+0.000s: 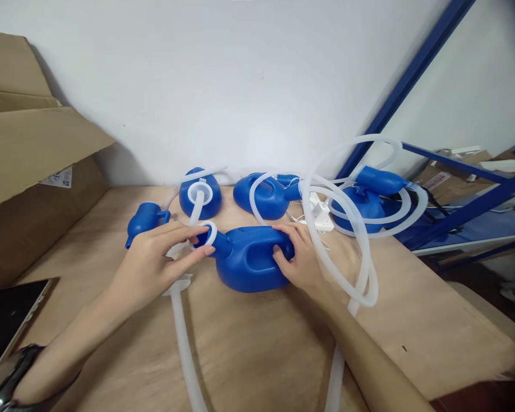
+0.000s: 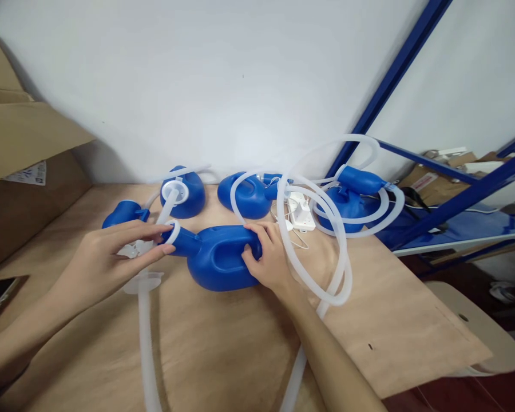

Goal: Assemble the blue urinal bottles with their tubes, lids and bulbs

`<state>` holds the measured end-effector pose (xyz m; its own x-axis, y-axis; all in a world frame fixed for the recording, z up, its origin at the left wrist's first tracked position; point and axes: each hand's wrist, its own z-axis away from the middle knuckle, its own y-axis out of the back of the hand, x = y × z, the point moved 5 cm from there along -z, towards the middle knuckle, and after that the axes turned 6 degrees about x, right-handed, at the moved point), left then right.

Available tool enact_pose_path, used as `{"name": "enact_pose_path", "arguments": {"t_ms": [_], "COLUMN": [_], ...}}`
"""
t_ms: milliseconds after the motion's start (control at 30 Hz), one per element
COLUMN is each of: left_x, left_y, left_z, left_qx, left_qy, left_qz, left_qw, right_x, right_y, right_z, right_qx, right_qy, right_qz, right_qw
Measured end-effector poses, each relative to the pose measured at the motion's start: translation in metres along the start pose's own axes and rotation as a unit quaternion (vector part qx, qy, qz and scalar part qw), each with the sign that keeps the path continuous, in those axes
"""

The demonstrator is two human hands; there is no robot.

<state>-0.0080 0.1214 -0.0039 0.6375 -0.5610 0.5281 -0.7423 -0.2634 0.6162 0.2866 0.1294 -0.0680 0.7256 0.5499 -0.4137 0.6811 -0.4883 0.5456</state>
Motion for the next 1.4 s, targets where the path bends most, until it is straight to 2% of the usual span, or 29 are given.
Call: {"name": "enact_pose_path", "arguments": {"t_ms": [200, 333, 433, 567, 733, 1000, 1167, 1267, 1333, 1400], "left_x": [-0.012, -0.014, -0.012, -0.016, -0.02, -0.005, -0.005, -0.005, 0.002, 0.012], "left_y": [0.003, 0.004, 0.002, -0.002, -0.005, -0.004, -0.003, -0.009, -0.018, -0.028], "left_z": [-0.009, -0.012, -0.012, -0.008, -0.005, -0.012, -0.013, -0.008, -0.004, -0.004], "left_qx": [-0.048, -0.089, -0.119, -0.127, -0.141, -0.137, -0.138, -0.18, -0.218, -0.225], "left_qy": [0.033, 0.025, 0.031, 0.067, 0.09, 0.056, 0.068, 0.096, 0.102, 0.104], "left_qz": [0.013, -0.002, 0.033, 0.069, 0.091, 0.066, 0.056, 0.096, 0.116, 0.124], "left_qw": [0.998, 0.996, 0.992, 0.987, 0.982, 0.987, 0.986, 0.974, 0.964, 0.961], "right_x": [0.003, 0.007, 0.011, 0.018, 0.018, 0.017, 0.018, 0.018, 0.018, 0.018], "right_y": [0.0, 0.001, 0.002, 0.0, 0.0, -0.001, -0.002, -0.001, -0.001, 0.0], "right_z": [-0.003, -0.005, -0.004, -0.001, -0.003, -0.001, -0.004, -0.006, -0.007, -0.007], "right_qx": [-0.004, -0.026, -0.045, -0.085, -0.079, -0.069, -0.071, -0.081, -0.086, -0.087], "right_qy": [0.003, 0.001, -0.031, -0.099, -0.117, -0.12, -0.114, -0.104, -0.098, -0.097], "right_qz": [-0.019, -0.035, -0.054, -0.104, -0.152, -0.158, -0.158, -0.179, -0.187, -0.182], "right_qw": [1.0, 0.999, 0.997, 0.986, 0.978, 0.978, 0.978, 0.975, 0.974, 0.975]}}
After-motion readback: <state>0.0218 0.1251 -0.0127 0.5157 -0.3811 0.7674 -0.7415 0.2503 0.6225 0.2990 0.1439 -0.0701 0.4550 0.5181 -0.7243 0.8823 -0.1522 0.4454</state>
